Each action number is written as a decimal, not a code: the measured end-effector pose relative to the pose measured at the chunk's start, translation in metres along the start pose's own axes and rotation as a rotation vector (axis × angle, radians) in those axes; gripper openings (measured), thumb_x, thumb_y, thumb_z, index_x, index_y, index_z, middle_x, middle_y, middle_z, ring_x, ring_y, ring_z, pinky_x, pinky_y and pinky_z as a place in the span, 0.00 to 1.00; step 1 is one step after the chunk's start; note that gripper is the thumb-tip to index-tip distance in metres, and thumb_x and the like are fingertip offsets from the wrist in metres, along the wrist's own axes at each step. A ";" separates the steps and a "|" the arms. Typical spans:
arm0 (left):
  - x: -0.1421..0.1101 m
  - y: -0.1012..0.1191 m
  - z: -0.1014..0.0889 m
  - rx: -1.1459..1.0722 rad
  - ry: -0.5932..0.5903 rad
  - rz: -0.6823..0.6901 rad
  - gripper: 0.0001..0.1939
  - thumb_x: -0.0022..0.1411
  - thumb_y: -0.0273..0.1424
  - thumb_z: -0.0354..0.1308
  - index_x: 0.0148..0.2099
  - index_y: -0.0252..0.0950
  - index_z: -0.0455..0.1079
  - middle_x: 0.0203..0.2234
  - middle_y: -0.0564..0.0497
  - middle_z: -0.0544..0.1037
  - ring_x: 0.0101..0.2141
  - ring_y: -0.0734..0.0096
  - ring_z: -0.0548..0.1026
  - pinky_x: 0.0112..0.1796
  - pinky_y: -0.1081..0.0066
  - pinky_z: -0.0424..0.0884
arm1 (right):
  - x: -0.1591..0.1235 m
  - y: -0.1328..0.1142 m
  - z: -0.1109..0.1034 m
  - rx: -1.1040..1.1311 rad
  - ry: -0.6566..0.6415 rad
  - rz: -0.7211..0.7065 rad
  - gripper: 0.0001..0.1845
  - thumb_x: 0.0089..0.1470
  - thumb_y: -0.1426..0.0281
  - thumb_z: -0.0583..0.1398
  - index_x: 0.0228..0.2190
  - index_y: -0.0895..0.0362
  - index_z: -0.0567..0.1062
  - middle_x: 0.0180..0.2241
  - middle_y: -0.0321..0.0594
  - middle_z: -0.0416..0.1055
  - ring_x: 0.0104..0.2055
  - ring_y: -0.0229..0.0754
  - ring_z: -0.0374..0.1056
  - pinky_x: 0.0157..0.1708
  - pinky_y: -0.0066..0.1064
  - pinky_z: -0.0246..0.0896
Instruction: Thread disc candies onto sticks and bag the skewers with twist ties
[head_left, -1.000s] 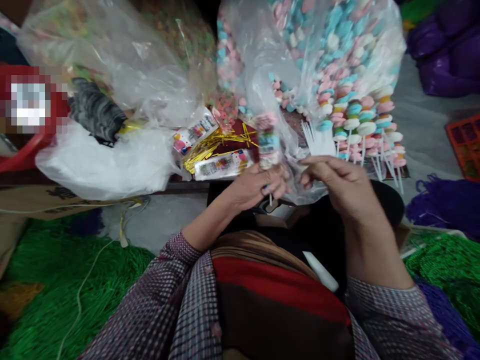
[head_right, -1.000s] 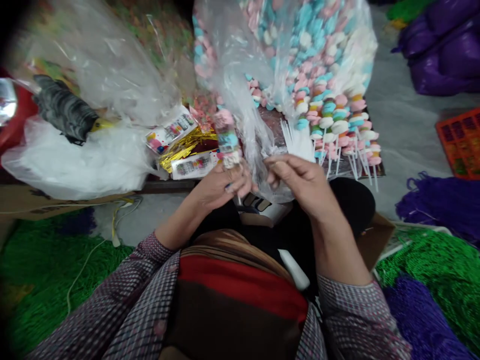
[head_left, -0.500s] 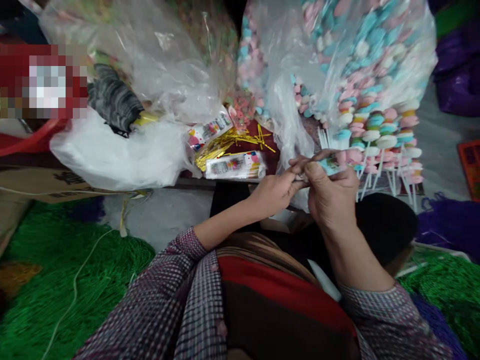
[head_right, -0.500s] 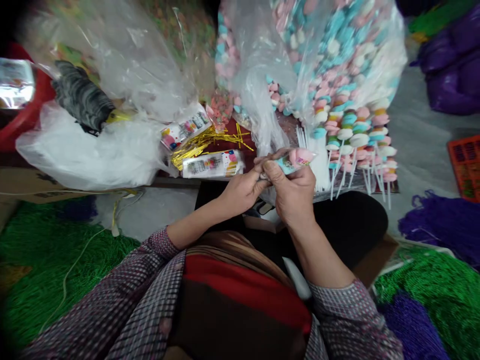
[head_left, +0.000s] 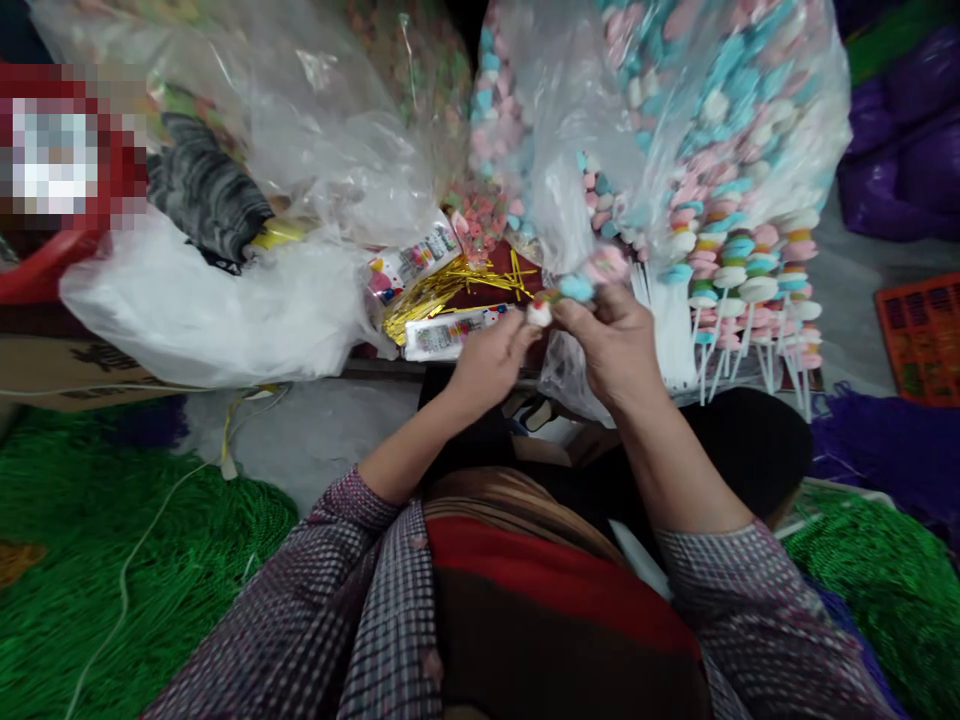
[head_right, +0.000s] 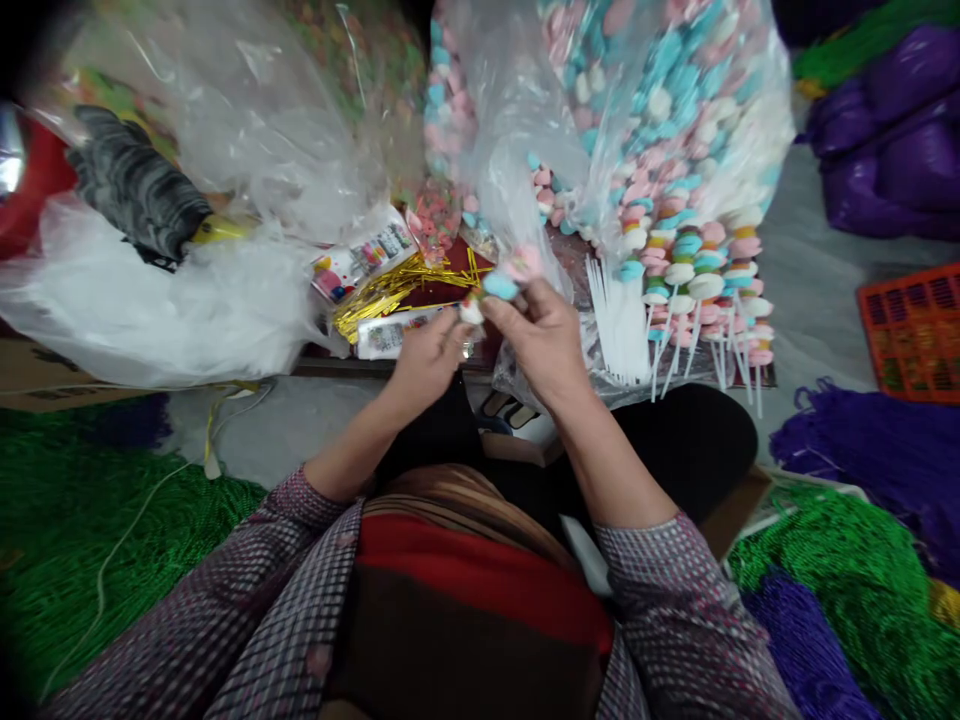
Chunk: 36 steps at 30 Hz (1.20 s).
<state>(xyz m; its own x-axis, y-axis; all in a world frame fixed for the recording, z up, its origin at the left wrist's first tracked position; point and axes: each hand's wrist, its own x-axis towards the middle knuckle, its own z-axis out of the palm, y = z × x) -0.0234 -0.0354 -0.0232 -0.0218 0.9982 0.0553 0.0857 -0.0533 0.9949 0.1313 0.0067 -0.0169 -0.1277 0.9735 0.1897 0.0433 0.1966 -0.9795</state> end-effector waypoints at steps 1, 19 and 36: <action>0.003 -0.003 -0.007 -0.095 0.052 -0.030 0.21 0.69 0.49 0.60 0.31 0.40 0.64 0.20 0.58 0.64 0.20 0.77 0.60 0.25 0.72 0.60 | 0.007 0.005 0.002 -0.124 -0.050 -0.003 0.14 0.59 0.56 0.67 0.43 0.50 0.79 0.37 0.36 0.81 0.38 0.41 0.78 0.42 0.36 0.75; 0.018 -0.001 -0.036 -0.729 0.256 -0.329 0.19 0.74 0.39 0.58 0.29 0.39 0.68 0.12 0.63 0.54 0.12 0.82 0.55 0.21 0.78 0.68 | 0.057 0.022 0.014 -1.211 -0.257 0.093 0.14 0.61 0.78 0.52 0.39 0.63 0.78 0.42 0.59 0.79 0.41 0.54 0.76 0.42 0.43 0.69; 0.024 -0.006 -0.013 -0.560 0.120 -0.425 0.17 0.70 0.42 0.61 0.32 0.38 0.65 0.15 0.65 0.54 0.13 0.85 0.50 0.16 0.78 0.54 | 0.031 -0.004 0.015 -0.231 -0.253 0.075 0.04 0.54 0.72 0.58 0.29 0.52 0.66 0.26 0.31 0.67 0.28 0.35 0.64 0.33 0.30 0.65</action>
<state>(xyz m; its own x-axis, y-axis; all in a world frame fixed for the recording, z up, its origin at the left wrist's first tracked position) -0.0378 -0.0112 -0.0271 -0.0521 0.9274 -0.3703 -0.4784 0.3023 0.8244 0.1119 0.0342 -0.0079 -0.3563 0.9320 0.0667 0.2816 0.1752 -0.9434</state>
